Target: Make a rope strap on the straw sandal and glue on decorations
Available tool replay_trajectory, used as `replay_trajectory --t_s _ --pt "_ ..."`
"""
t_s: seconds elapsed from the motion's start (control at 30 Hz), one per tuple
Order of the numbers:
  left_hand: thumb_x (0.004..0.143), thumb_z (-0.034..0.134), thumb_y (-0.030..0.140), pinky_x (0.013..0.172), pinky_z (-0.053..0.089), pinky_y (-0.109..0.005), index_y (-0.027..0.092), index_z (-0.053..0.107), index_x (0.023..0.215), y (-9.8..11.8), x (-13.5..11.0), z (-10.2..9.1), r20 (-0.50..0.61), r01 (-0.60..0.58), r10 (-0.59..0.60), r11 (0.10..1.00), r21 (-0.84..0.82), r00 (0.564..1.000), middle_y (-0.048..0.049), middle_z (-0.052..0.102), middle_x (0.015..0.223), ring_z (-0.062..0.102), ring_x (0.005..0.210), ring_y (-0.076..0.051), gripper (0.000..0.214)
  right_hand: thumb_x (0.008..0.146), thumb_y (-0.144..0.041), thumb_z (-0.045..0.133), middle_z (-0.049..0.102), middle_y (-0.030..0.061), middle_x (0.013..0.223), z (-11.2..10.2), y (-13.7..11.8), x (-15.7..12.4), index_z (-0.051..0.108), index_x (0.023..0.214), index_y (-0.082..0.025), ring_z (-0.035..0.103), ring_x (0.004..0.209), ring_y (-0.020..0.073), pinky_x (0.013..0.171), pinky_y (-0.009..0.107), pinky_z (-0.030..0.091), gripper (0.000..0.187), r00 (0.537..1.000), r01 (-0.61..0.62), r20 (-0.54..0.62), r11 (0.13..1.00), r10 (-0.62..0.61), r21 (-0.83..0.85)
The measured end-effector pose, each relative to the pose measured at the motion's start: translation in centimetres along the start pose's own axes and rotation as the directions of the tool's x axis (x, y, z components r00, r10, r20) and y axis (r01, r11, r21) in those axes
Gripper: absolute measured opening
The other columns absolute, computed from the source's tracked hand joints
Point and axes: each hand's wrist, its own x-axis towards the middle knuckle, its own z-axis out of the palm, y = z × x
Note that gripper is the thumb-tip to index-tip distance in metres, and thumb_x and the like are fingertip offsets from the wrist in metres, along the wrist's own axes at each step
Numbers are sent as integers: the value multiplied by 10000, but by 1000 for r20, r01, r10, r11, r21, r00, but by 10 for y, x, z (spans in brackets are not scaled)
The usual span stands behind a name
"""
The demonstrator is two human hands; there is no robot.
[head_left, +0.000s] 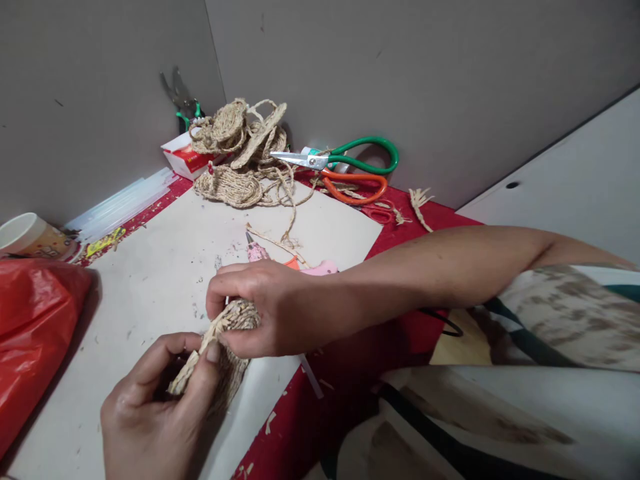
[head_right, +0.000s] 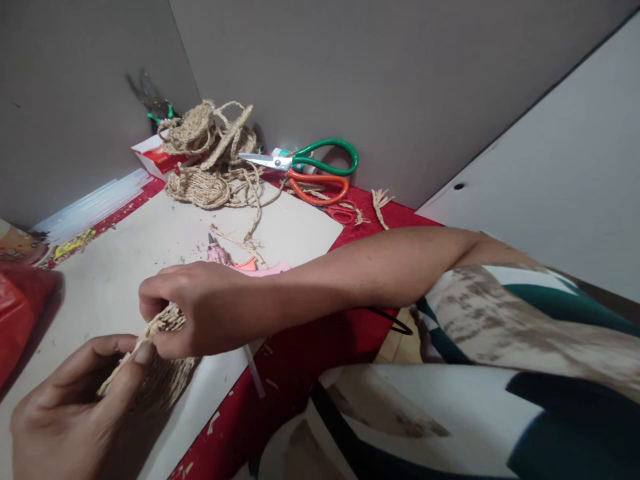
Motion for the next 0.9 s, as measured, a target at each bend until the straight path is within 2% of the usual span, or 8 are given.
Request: replay_trajectory --t_s 0.2,0.4,0.57,0.7,0.9 --pt "684 728 485 484 422 -175 241 681 728 2 0 0 33 -17 18 999 -31 999 36 656 610 556 521 -107 252 783 -217 579 588 17 864 0 1 -1 528 849 -170 519 817 127 744 237 392 96 998 65 17 997 -65 -33" --pt "662 733 474 425 374 -171 252 682 702 2 1 -2 23 -60 61 998 -23 998 47 644 589 495 470 -88 231 776 -179 558 582 12 868 -4 0 0 539 860 -158 519 826 117 755 225 397 89 994 100 52 994 -99 -32" --pt "729 664 486 447 367 -183 263 679 743 2 -2 -1 34 -40 43 997 -71 999 47 646 614 525 525 -101 223 768 -163 557 582 15 872 -5 0 1 536 857 -153 517 826 113 757 221 394 92 995 82 56 996 -80 -42" --pt "689 722 488 396 349 -167 251 686 723 -5 -1 -1 42 -73 73 997 -23 996 38 665 617 515 486 -89 242 761 -167 558 585 20 888 -4 -1 1 525 852 -157 520 829 116 753 223 394 98 994 52 99 998 -49 -32" --pt "689 727 435 463 423 -136 252 689 736 -9 0 1 22 -94 93 995 38 995 59 671 612 531 485 -71 192 772 -143 552 587 37 938 -7 0 1 506 882 -153 519 879 128 800 233 399 120 986 75 150 997 -73 -9"
